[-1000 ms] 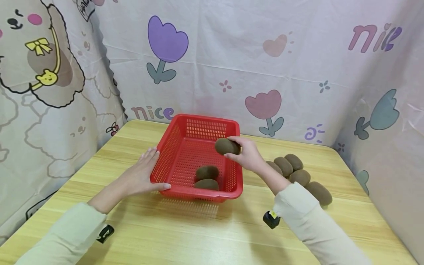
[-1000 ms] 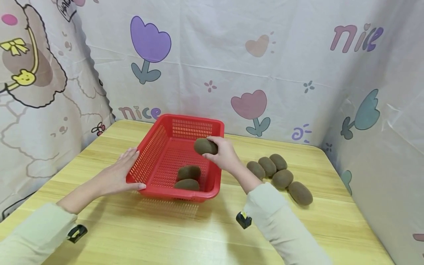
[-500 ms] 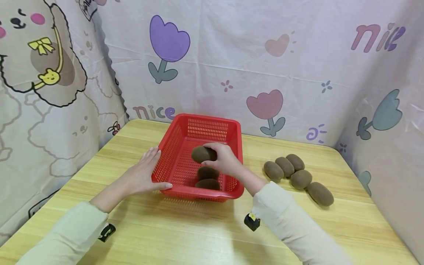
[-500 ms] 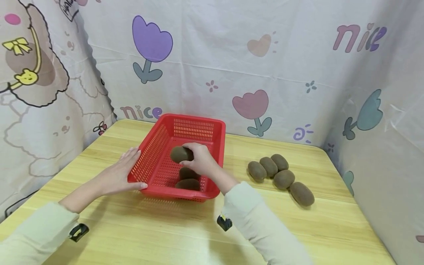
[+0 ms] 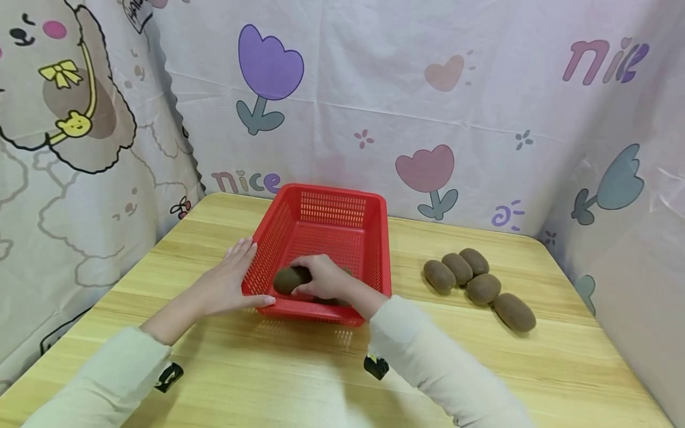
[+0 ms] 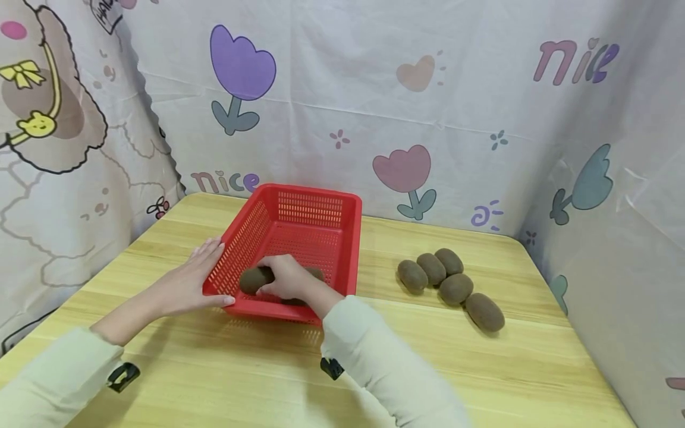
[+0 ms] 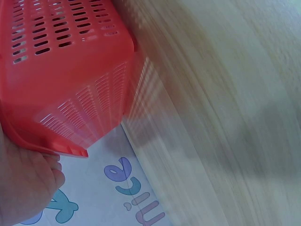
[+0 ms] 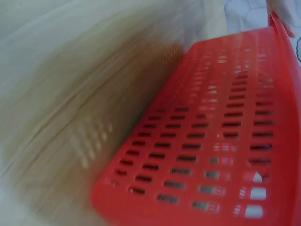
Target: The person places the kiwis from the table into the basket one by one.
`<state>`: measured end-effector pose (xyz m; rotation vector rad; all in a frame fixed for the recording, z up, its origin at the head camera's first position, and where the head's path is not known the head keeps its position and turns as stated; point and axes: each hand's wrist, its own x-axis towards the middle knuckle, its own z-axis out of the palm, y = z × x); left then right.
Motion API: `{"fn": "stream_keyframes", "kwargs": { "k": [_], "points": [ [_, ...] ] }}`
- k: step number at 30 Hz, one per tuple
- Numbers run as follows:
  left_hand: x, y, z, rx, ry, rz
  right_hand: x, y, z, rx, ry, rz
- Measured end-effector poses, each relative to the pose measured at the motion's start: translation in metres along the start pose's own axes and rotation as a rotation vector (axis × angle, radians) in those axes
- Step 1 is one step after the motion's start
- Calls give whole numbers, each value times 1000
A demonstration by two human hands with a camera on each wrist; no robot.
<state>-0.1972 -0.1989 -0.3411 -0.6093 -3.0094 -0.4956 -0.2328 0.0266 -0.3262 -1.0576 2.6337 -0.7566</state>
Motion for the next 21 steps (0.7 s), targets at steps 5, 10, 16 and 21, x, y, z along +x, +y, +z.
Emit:
{"fn": "stream_keyframes", "kwargs": {
  "k": [5, 10, 16, 21],
  "points": [
    [-1, 0, 0, -5, -3, -3, 7, -4, 8, -64, -129, 26],
    [-1, 0, 0, -7, 2, 0, 11, -2, 12, -74, -181, 47],
    [0, 1, 1, -6, 6, 5, 10, -1, 14, -48, -129, 22],
    [0, 1, 1, 9, 10, 2, 4, -5, 7, 7, 5, 2]
  ]
}}
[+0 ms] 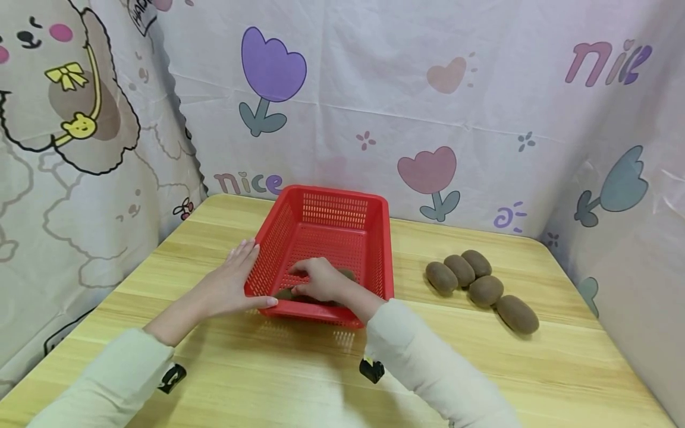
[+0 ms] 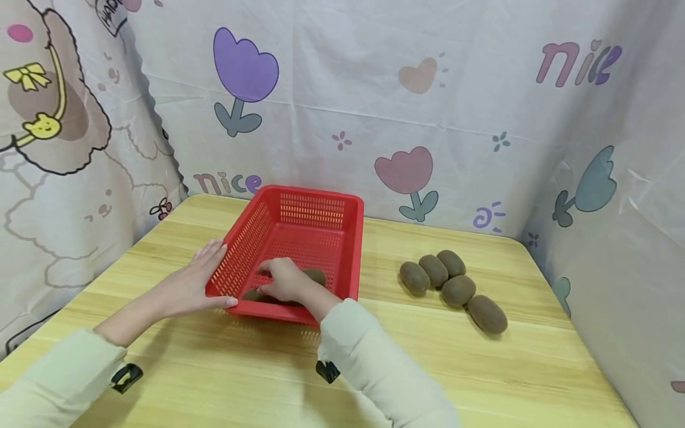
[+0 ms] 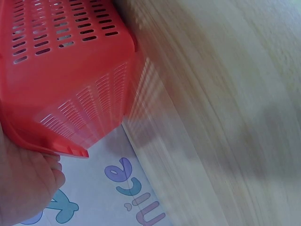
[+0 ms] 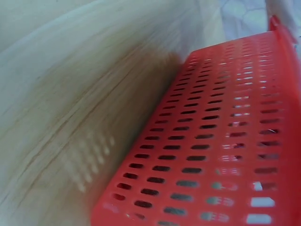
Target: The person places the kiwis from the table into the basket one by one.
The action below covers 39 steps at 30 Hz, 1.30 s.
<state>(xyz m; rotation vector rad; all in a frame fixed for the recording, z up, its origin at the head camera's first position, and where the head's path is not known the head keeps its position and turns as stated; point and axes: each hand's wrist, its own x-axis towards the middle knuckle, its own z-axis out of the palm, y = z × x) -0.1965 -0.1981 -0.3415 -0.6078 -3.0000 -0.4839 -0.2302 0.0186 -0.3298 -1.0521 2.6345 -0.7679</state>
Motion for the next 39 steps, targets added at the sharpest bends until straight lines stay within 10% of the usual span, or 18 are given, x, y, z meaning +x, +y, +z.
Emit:
{"fn": "stream_keyframes", "kwargs": {
  "k": [18, 39],
  "points": [
    [1, -1, 0, 6, 15, 6, -57, 8, -35, 86, 380, -119],
    [-1, 0, 1, -4, 8, 4, -104, 67, -46, 128, 744, 110]
  ]
}}
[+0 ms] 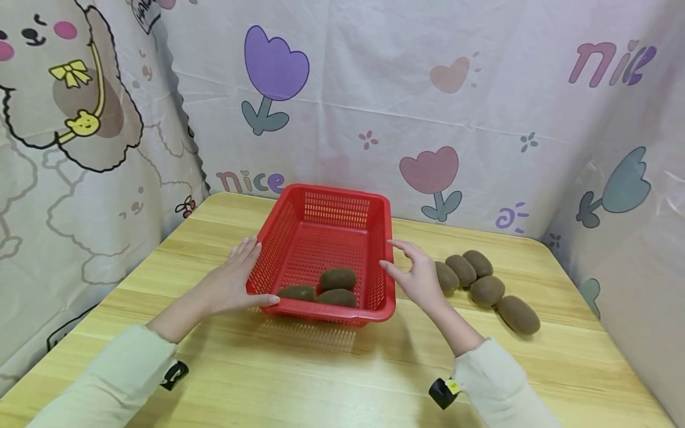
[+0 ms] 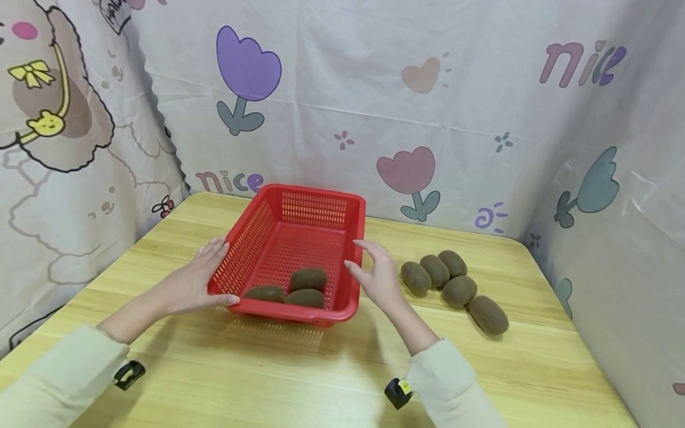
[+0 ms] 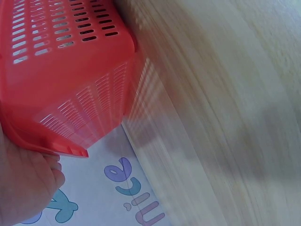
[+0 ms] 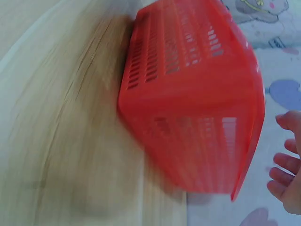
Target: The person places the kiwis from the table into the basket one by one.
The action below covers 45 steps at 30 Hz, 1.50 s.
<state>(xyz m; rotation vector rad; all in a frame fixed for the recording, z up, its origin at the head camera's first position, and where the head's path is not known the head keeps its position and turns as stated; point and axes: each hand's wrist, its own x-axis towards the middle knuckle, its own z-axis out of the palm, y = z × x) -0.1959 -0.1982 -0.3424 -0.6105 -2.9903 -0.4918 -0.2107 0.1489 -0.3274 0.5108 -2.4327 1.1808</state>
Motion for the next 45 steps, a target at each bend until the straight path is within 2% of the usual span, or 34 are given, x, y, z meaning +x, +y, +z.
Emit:
{"fn": "stream_keyframes", "kwargs": {
  "k": [8, 13, 16, 21, 29, 37, 45],
  "points": [
    [-1, 1, -1, 3, 0, -2, -9, 35, -10, -82, 156, 40],
    [-1, 1, -1, 6, -1, 0, -16, 60, -19, -46, 248, 117],
    [-1, 1, -1, 5, -5, 0, -19, 72, -24, -27, 272, 185],
    [0, 0, -1, 5, -7, 1, -24, 88, -32, -16, 251, 297],
    [0, 0, -1, 10, -5, 5, -30, 105, -36, -64, 167, 398],
    [0, 0, 0, 9, -5, 5, -31, 117, -32, -157, 143, 395],
    [0, 0, 0, 7, -6, 2, -31, 121, -29, -184, 110, 421]
  ]
}}
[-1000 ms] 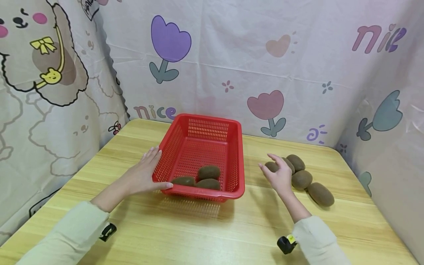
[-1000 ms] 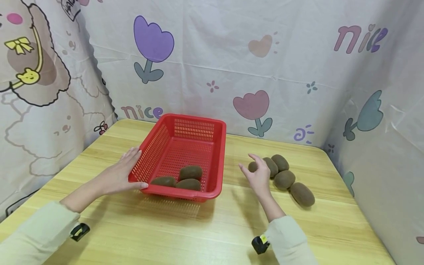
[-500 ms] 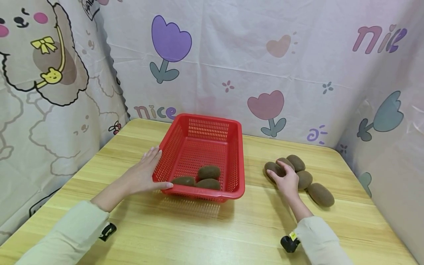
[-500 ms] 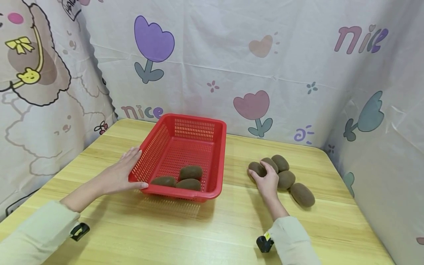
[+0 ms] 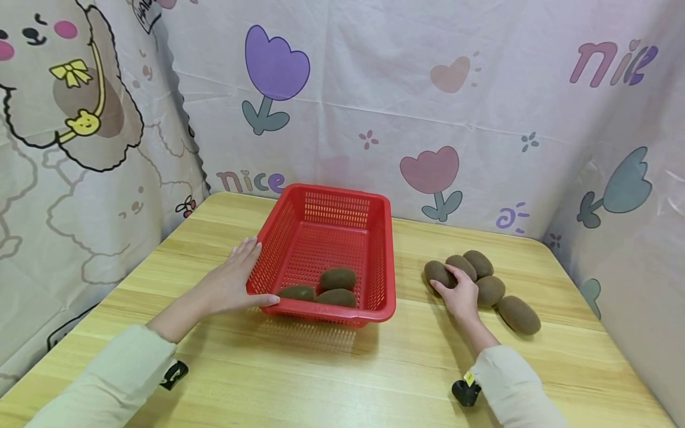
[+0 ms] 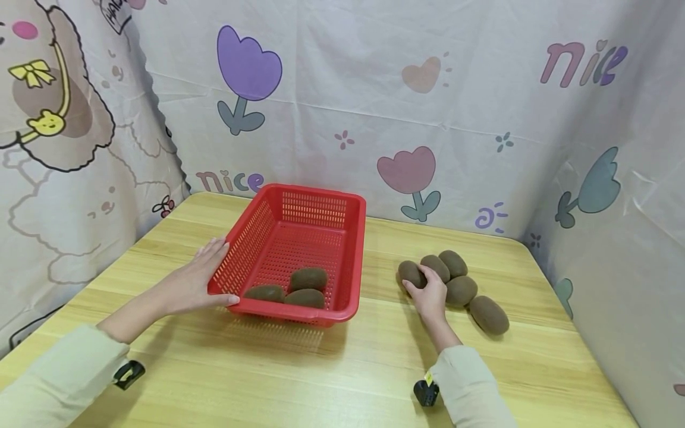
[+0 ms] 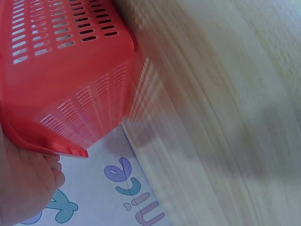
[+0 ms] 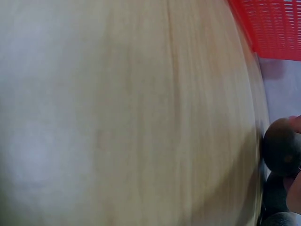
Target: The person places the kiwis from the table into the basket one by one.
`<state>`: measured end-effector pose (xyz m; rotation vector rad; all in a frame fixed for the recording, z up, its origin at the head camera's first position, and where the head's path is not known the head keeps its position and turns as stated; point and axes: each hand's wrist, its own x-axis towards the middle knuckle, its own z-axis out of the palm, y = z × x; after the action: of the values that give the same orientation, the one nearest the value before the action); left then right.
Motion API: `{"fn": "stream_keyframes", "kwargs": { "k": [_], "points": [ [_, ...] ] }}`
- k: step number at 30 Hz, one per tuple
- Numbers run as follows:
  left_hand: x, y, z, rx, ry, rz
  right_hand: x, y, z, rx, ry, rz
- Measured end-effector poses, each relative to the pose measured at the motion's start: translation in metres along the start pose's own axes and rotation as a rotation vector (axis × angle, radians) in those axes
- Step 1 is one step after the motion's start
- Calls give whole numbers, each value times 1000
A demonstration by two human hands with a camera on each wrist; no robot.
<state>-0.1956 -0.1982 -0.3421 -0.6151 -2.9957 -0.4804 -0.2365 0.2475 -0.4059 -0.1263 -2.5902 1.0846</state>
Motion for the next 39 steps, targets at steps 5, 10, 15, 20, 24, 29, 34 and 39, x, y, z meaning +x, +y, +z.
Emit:
{"fn": "stream_keyframes", "kwargs": {
  "k": [5, 10, 15, 20, 24, 29, 34, 39],
  "points": [
    [0, 0, 1, -4, -2, -4, 1, 4, 2, 5, -9, 24],
    [1, 0, 2, -6, -3, -11, 1, 5, 3, 14, -6, 38],
    [0, 0, 1, -11, -3, -10, 1, 2, 2, 18, -5, 54],
    [-1, 1, 0, -10, -1, -8, 2, 1, -1, 30, -24, 46],
    [-1, 1, 0, -8, -1, -9, 3, 0, -4, 32, -50, 39],
    [-1, 0, 1, -9, -2, -11, 3, -4, -8, 41, -60, 21],
    [0, 0, 0, -9, -2, -12, 4, -15, -14, 77, -57, 27],
    [0, 0, 0, -9, -3, -11, 6, -24, -22, 129, -71, 9]
  ]
}}
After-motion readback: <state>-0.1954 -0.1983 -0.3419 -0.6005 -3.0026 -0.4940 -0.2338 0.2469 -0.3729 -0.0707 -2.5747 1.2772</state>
